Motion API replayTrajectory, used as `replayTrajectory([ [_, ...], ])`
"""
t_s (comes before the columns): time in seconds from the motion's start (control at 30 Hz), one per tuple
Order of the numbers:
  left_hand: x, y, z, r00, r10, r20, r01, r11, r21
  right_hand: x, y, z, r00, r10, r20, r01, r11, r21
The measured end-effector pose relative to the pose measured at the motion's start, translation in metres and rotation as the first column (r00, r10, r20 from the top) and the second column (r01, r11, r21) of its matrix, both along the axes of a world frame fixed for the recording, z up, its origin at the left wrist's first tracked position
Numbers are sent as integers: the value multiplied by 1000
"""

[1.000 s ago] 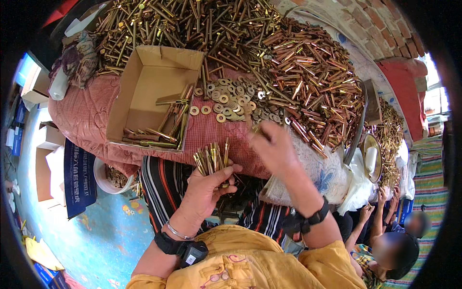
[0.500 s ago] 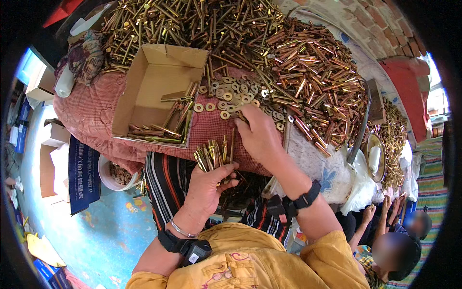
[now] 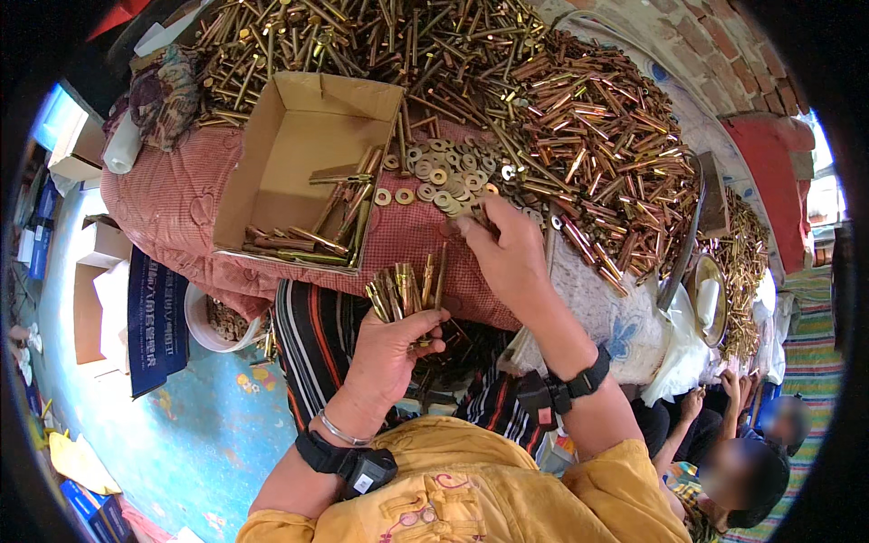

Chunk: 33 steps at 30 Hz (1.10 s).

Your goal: Assembling washers onto metal bolts for industrial use or packaging.

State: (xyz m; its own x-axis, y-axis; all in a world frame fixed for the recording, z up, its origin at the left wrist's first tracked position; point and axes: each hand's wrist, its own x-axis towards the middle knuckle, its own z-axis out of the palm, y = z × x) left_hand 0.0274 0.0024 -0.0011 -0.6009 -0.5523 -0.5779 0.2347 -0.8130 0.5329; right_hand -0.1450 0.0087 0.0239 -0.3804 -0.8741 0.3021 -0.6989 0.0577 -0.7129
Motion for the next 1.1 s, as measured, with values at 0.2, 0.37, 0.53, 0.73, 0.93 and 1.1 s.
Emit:
replayTrajectory([
  [0.2,-2,2,-3,999,-18,-36,16,999,-47,6,21,-1,989,-1,148,-13,996,90],
  [0.37,1,-3,-1,998,-55,-44,52,996,-66,8,30,2,999,34,30,-35,998,59],
  [0.53,-2,-3,0,993,-78,-87,72,995,-66,22,51,-4,985,93,-145,-94,996,-1],
  [0.73,-1,0,-2,993,-115,-26,111,987,-118,-2,42,4,727,-68,684,49,998,47],
  [0.93,-4,3,-2,984,-177,-9,174,975,-135,-1,39,-4,360,25,933,153,985,-86],
  [1.1,0,2,-4,977,-213,24,214,969,-125,-3,40,-3,311,-37,950,204,979,-29],
])
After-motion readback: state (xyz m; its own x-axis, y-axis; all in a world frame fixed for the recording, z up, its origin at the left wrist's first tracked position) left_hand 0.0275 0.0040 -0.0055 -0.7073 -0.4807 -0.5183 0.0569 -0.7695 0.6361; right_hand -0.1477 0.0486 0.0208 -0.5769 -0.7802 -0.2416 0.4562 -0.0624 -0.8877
